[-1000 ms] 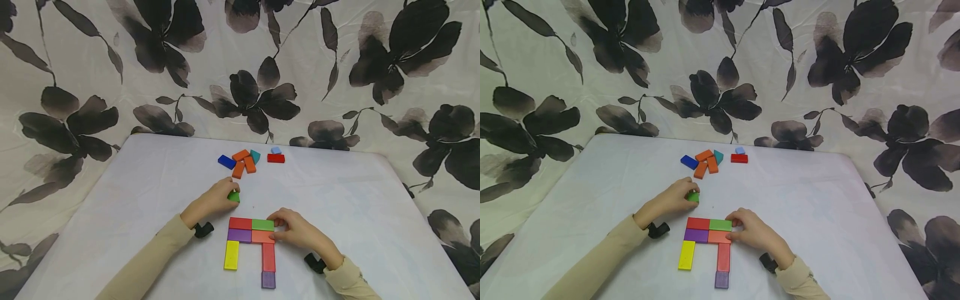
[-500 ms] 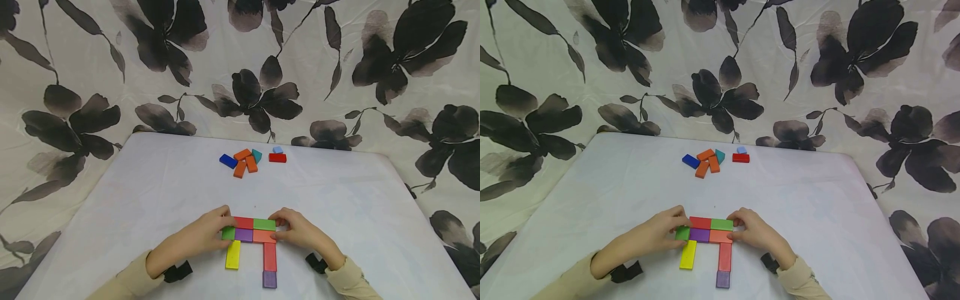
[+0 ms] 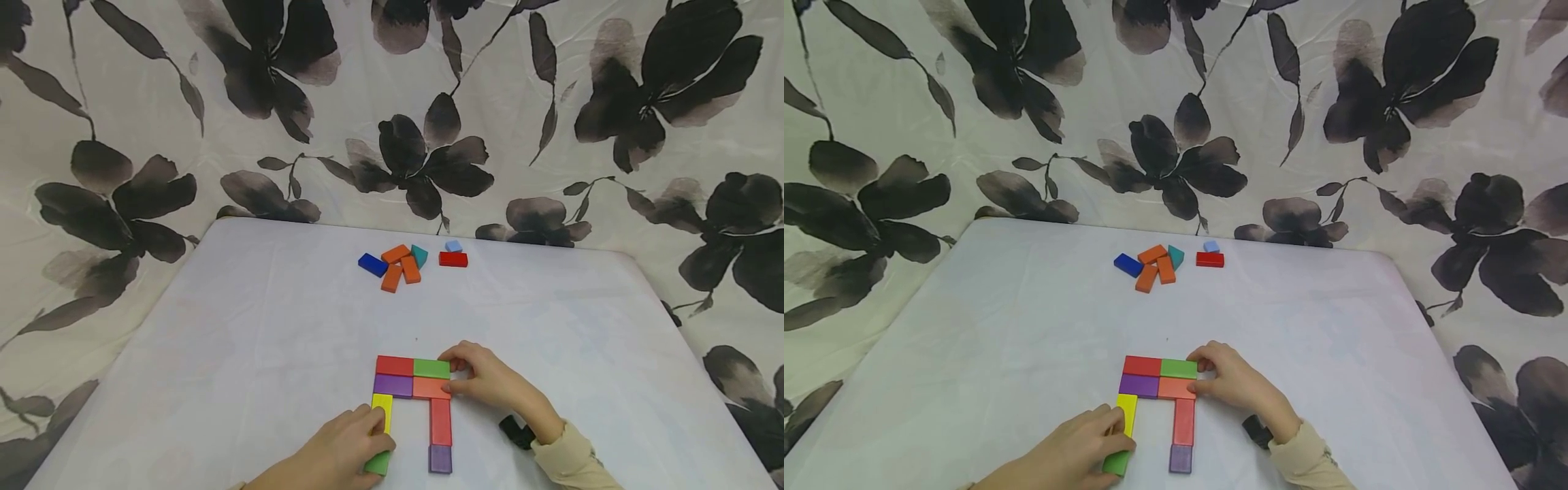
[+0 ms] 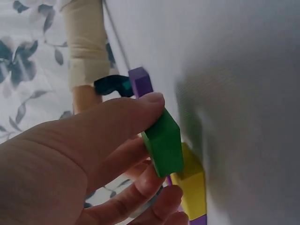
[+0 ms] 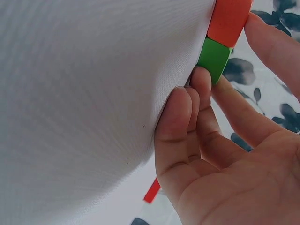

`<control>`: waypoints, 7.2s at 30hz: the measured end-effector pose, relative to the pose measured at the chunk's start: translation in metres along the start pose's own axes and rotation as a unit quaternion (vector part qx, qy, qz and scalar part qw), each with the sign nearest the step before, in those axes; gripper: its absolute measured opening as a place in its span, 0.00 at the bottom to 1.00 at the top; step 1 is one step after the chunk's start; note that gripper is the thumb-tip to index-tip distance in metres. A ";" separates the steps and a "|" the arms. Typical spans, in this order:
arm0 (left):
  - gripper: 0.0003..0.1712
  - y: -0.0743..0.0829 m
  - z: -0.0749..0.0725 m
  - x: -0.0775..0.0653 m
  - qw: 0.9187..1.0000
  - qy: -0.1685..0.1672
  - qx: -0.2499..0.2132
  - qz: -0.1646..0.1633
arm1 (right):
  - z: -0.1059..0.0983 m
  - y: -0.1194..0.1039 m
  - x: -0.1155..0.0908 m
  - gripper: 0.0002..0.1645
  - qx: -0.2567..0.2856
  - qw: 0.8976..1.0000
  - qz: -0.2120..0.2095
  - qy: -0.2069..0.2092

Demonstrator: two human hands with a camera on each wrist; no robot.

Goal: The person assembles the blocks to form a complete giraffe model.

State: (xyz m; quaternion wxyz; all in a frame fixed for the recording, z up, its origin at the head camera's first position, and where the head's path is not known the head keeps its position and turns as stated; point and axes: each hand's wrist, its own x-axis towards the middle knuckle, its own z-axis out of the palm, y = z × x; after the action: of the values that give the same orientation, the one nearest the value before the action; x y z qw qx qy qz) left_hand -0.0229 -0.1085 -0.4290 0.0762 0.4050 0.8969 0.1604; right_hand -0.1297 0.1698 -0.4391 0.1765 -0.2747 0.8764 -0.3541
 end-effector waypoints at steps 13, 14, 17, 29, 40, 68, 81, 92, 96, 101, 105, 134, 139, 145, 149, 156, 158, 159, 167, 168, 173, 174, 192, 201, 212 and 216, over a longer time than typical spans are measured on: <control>0.22 -0.001 0.011 -0.003 0.999 0.027 -0.038 -0.020 | 0.000 0.000 -0.001 0.23 0.004 1.000 0.009 -0.007; 0.24 0.000 0.011 -0.003 0.998 0.022 -0.045 -0.031 | 0.000 0.000 -0.001 0.23 0.003 1.000 0.010 -0.007; 0.28 0.002 0.011 -0.002 0.995 0.002 -0.058 -0.077 | 0.001 0.000 -0.001 0.23 0.002 1.000 0.011 -0.007; 0.35 0.003 0.017 -0.005 0.989 0.024 -0.085 -0.119 | 0.001 0.001 0.000 0.23 -0.001 1.000 0.002 -0.006; 0.37 -0.001 0.015 -0.004 0.986 0.007 -0.107 -0.124 | 0.002 -0.011 -0.008 0.42 -0.042 0.998 0.042 -0.028; 0.37 -0.030 -0.025 0.020 0.981 0.077 -0.055 -0.168 | 0.066 -0.077 -0.061 0.33 -0.247 0.953 0.177 -0.017; 0.30 -0.058 -0.024 0.030 0.971 0.074 -0.126 -0.191 | 0.068 -0.068 -0.055 0.31 -0.210 0.961 0.175 -0.037; 0.29 -0.101 -0.018 0.044 0.966 0.054 -0.227 -0.114 | -0.001 -0.044 -0.014 0.15 -0.043 0.999 0.032 -0.010; 0.41 -0.097 -0.015 0.042 0.976 -0.016 -0.199 -0.089 | -0.027 -0.023 0.028 0.10 -0.016 0.999 -0.031 0.004; 0.49 -0.092 -0.015 0.041 0.982 -0.053 -0.162 -0.077 | -0.049 -0.013 0.089 0.23 -0.079 0.994 -0.070 0.026; 0.49 -0.095 -0.012 0.042 0.983 -0.048 -0.166 -0.069 | -0.056 -0.018 0.132 0.30 -0.152 0.984 -0.090 0.003; 0.48 -0.102 -0.007 0.045 0.977 -0.033 -0.204 -0.062 | -0.054 0.015 0.058 0.31 -0.235 0.972 -0.006 -0.023; 0.48 -0.102 -0.007 0.046 0.976 -0.035 -0.207 -0.066 | -0.057 0.027 0.042 0.28 -0.193 0.981 -0.016 0.013; 0.48 -0.101 -0.004 0.043 0.974 -0.039 -0.214 -0.069 | -0.054 0.037 0.040 0.24 -0.120 0.992 -0.013 0.031; 0.48 -0.100 -0.003 0.041 0.974 -0.042 -0.211 -0.072 | -0.050 0.043 0.041 0.21 -0.108 0.994 -0.010 0.030; 0.48 -0.101 -0.005 0.045 0.975 -0.037 -0.210 -0.066 | -0.052 0.043 0.041 0.17 -0.136 0.987 -0.019 0.079; 0.48 -0.101 -0.005 0.045 0.975 -0.035 -0.208 -0.065 | -0.053 0.041 0.040 0.17 -0.131 0.988 -0.011 0.081; 0.48 -0.102 -0.004 0.045 0.976 -0.035 -0.207 -0.065 | -0.053 0.040 0.039 0.18 -0.125 0.989 -0.005 0.079; 0.48 -0.102 -0.005 0.044 0.976 -0.034 -0.204 -0.064 | -0.045 0.021 0.030 0.18 -0.086 0.995 0.032 0.038; 0.48 -0.102 -0.005 0.044 0.976 -0.034 -0.203 -0.065 | -0.044 0.019 0.030 0.17 -0.085 0.995 0.035 0.031; 0.48 -0.102 -0.005 0.044 0.976 -0.037 -0.205 -0.069 | -0.037 0.008 0.029 0.18 -0.091 0.995 0.051 -0.003; 0.48 -0.102 -0.006 0.044 0.976 -0.037 -0.205 -0.069 | -0.036 0.006 0.028 0.18 -0.095 0.994 0.052 -0.009; 0.48 -0.102 -0.005 0.046 0.976 -0.036 -0.201 -0.071 | -0.031 -0.009 0.024 0.23 -0.115 0.991 0.045 -0.046; 0.48 -0.102 -0.006 0.045 0.976 -0.036 -0.204 -0.067 | -0.031 -0.012 0.023 0.25 -0.113 0.991 0.049 -0.050; 0.48 -0.103 -0.003 0.045 0.978 -0.033 -0.198 -0.065 | -0.062 -0.008 0.041 0.24 -0.113 0.993 0.041 -0.008; 0.48 -0.104 -0.002 0.046 0.978 -0.034 -0.198 -0.065 | -0.077 -0.003 0.067 0.22 -0.125 0.992 0.027 0.014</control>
State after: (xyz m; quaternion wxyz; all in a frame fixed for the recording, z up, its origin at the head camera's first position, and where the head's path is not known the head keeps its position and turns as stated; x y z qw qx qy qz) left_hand -0.1268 -0.1387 -0.4634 0.1956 0.3285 0.8686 0.3152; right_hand -0.2200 0.1679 -0.3919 0.1374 -0.2659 0.9233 -0.2405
